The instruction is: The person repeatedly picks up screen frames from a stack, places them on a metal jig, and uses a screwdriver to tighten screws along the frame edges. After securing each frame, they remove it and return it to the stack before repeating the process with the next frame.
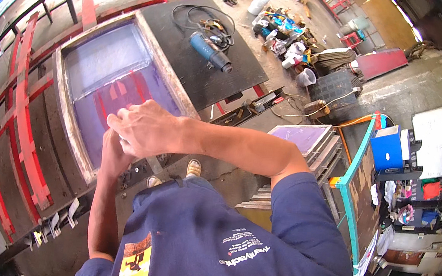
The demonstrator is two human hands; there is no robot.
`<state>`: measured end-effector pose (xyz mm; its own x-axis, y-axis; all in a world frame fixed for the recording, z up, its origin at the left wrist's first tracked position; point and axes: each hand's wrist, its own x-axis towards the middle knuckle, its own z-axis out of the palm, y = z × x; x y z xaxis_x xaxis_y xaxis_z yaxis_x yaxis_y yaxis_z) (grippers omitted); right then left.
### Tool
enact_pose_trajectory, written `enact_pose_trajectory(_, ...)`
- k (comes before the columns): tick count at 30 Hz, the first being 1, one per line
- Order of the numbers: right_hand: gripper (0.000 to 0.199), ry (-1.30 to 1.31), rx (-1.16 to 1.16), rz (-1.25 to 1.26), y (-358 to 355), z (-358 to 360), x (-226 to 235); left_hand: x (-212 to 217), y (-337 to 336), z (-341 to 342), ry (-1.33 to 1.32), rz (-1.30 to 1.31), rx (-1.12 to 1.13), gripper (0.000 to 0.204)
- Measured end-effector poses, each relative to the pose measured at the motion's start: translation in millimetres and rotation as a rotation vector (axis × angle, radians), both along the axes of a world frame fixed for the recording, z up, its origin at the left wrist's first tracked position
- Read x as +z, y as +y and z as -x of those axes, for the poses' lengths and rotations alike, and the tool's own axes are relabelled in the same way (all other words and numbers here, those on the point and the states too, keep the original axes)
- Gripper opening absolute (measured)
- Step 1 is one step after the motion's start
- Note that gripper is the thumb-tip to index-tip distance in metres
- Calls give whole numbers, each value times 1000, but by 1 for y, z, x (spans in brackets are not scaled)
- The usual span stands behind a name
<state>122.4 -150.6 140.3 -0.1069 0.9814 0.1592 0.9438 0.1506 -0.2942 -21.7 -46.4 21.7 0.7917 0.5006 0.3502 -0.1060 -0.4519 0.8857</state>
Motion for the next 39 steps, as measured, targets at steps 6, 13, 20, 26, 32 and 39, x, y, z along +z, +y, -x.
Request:
enact_pose_trajectory(6,43,-18,-7,181,-9,5,20,23,2,8,118,-2,-148,22)
enact_pose_trajectory(13,43,-70,27,-86,-17,3,1,10,-10,10,35,43,-43,27)
enact_pose_trajectory(20,40,9,-52,241,-11,0,18,33,-11,1,126,-190,-54,38)
enact_pose_trajectory(26,46,-13,-35,174,-13,-6,13,43,7,8,119,11,-232,51)
enact_pose_trajectory(32,37,-23,-13,31,-14,-2,4,36,15,6,114,-128,-303,30)
enact_pose_trajectory(39,28,120,-63,80,-10,0,2,29,8,-1,184,-186,-142,57)
